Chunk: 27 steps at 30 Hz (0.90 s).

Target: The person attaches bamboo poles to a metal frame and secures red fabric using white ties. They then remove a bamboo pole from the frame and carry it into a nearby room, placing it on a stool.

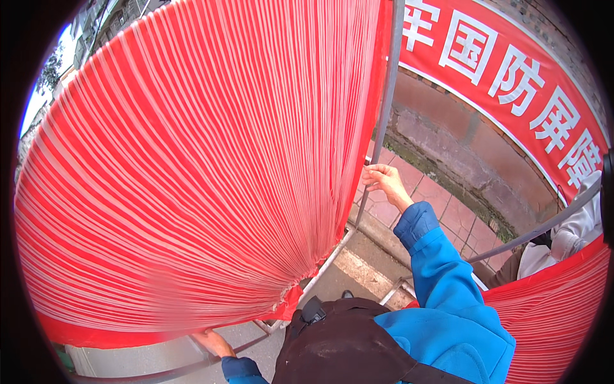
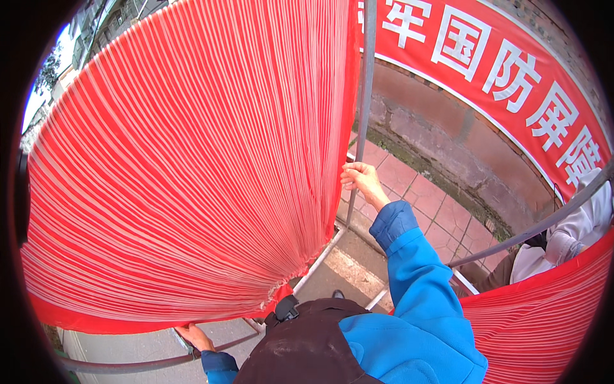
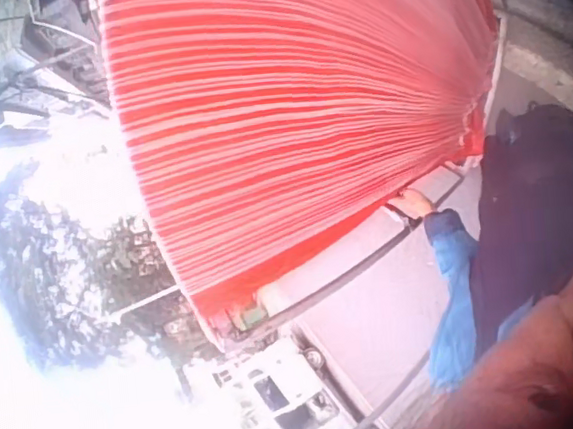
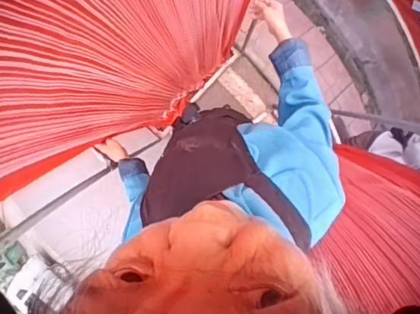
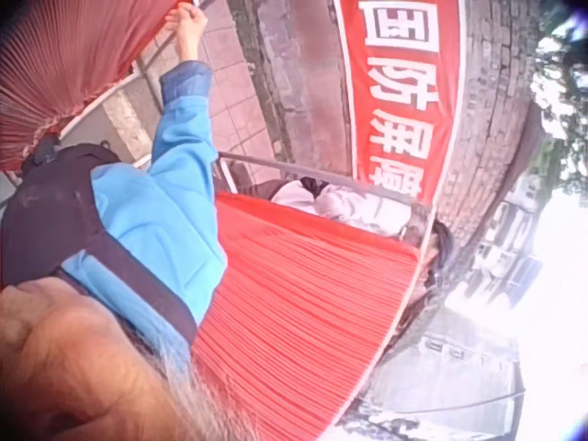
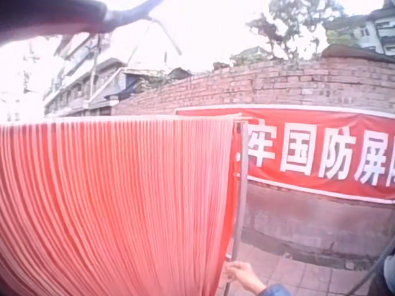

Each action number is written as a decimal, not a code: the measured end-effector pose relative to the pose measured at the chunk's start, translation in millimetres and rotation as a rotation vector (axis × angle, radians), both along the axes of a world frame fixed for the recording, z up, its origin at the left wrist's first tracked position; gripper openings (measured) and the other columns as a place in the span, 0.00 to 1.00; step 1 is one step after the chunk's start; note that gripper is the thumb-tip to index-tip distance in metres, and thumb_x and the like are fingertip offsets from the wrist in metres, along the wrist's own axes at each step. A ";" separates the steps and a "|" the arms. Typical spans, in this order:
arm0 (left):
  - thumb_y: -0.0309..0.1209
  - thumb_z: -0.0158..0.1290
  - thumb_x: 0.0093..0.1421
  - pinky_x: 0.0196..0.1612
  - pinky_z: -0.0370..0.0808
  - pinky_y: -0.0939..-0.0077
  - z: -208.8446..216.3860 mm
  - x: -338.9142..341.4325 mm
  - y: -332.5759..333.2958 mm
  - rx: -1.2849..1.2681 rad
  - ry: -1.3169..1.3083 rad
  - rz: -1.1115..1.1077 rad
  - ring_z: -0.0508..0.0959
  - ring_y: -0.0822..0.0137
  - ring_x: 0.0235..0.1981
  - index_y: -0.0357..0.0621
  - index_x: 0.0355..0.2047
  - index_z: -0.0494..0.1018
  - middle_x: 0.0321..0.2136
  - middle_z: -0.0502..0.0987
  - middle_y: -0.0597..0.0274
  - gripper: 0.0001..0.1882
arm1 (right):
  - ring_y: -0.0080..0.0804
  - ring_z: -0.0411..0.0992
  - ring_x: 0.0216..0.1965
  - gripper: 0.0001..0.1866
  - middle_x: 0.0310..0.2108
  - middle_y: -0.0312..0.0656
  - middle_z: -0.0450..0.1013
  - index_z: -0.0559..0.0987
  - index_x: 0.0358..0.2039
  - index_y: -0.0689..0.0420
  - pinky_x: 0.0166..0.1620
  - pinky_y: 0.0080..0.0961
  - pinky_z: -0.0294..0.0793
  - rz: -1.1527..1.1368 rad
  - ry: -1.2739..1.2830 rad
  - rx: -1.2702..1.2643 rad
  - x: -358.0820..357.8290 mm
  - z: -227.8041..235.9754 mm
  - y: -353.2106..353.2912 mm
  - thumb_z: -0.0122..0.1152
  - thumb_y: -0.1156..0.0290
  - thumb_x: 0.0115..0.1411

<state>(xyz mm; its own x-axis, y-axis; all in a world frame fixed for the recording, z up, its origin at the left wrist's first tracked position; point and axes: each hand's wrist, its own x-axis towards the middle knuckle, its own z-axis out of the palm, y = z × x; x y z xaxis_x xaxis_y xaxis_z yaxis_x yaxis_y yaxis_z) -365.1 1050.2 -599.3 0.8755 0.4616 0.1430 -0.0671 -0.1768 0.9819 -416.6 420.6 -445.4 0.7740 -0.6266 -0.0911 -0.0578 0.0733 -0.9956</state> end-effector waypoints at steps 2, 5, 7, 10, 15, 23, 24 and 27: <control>0.20 0.41 0.61 0.63 0.52 0.65 48.3 -2.9 -6.3 0.159 -0.030 0.076 0.58 0.55 0.61 0.32 0.63 0.49 0.62 0.55 0.46 0.29 | 0.28 0.77 0.31 0.10 0.32 0.43 0.76 0.76 0.41 0.63 0.29 0.21 0.77 -0.008 -0.121 -0.084 4.6 35.7 -8.2 0.51 0.74 0.61; 0.24 0.41 0.64 0.63 0.55 0.65 125.3 -13.1 -26.2 0.344 -0.084 0.247 0.59 0.55 0.60 0.33 0.62 0.50 0.60 0.57 0.46 0.27 | 0.26 0.76 0.33 0.11 0.32 0.41 0.77 0.76 0.42 0.62 0.33 0.20 0.76 -0.075 -0.314 -0.267 12.6 101.9 -20.8 0.50 0.74 0.61; 0.26 0.41 0.65 0.61 0.60 0.65 180.6 -20.2 -39.3 0.199 -0.231 0.171 0.60 0.55 0.60 0.34 0.61 0.52 0.59 0.58 0.46 0.25 | 0.21 0.74 0.36 0.13 0.34 0.38 0.77 0.77 0.43 0.62 0.38 0.20 0.72 -0.168 -0.441 -0.526 17.8 151.8 -32.0 0.51 0.71 0.61; 0.31 0.43 0.65 0.59 0.60 0.65 267.0 -24.0 -51.7 0.818 -0.598 0.344 0.66 0.57 0.54 0.43 0.58 0.58 0.56 0.64 0.49 0.21 | 0.20 0.71 0.44 0.14 0.40 0.35 0.76 0.76 0.47 0.59 0.46 0.20 0.69 -0.273 -0.545 -0.819 28.7 225.9 -51.9 0.51 0.69 0.63; 0.23 0.42 0.64 0.58 0.65 0.66 370.5 -23.2 -48.8 0.855 -0.985 0.401 0.64 0.59 0.57 0.36 0.55 0.59 0.56 0.63 0.51 0.19 | 0.23 0.70 0.47 0.13 0.43 0.36 0.76 0.78 0.46 0.55 0.52 0.21 0.67 -0.301 -0.710 -0.989 47.1 309.9 -86.3 0.52 0.67 0.63; 0.26 0.38 0.67 0.54 0.68 0.69 427.1 -17.7 -14.1 0.498 -0.803 0.413 0.73 0.61 0.48 0.33 0.58 0.54 0.47 0.71 0.46 0.20 | 0.31 0.63 0.59 0.20 0.55 0.38 0.68 0.71 0.55 0.50 0.61 0.34 0.60 -0.287 -0.608 -1.148 84.5 295.6 -152.9 0.46 0.57 0.66; 0.31 0.39 0.67 0.54 0.68 0.69 430.6 -14.7 -10.5 0.474 -0.791 0.403 0.73 0.60 0.49 0.33 0.60 0.50 0.48 0.71 0.44 0.24 | 0.31 0.63 0.59 0.21 0.55 0.38 0.68 0.71 0.56 0.49 0.61 0.34 0.61 -0.250 -0.629 -1.186 89.3 294.5 -158.4 0.46 0.56 0.66; 0.35 0.40 0.68 0.55 0.68 0.69 440.1 -6.5 5.8 0.600 -0.889 0.351 0.73 0.59 0.49 0.34 0.62 0.46 0.48 0.71 0.44 0.28 | 0.32 0.63 0.59 0.22 0.56 0.39 0.67 0.69 0.57 0.49 0.59 0.32 0.65 -0.205 -0.616 -1.072 100.8 292.0 -159.4 0.47 0.57 0.65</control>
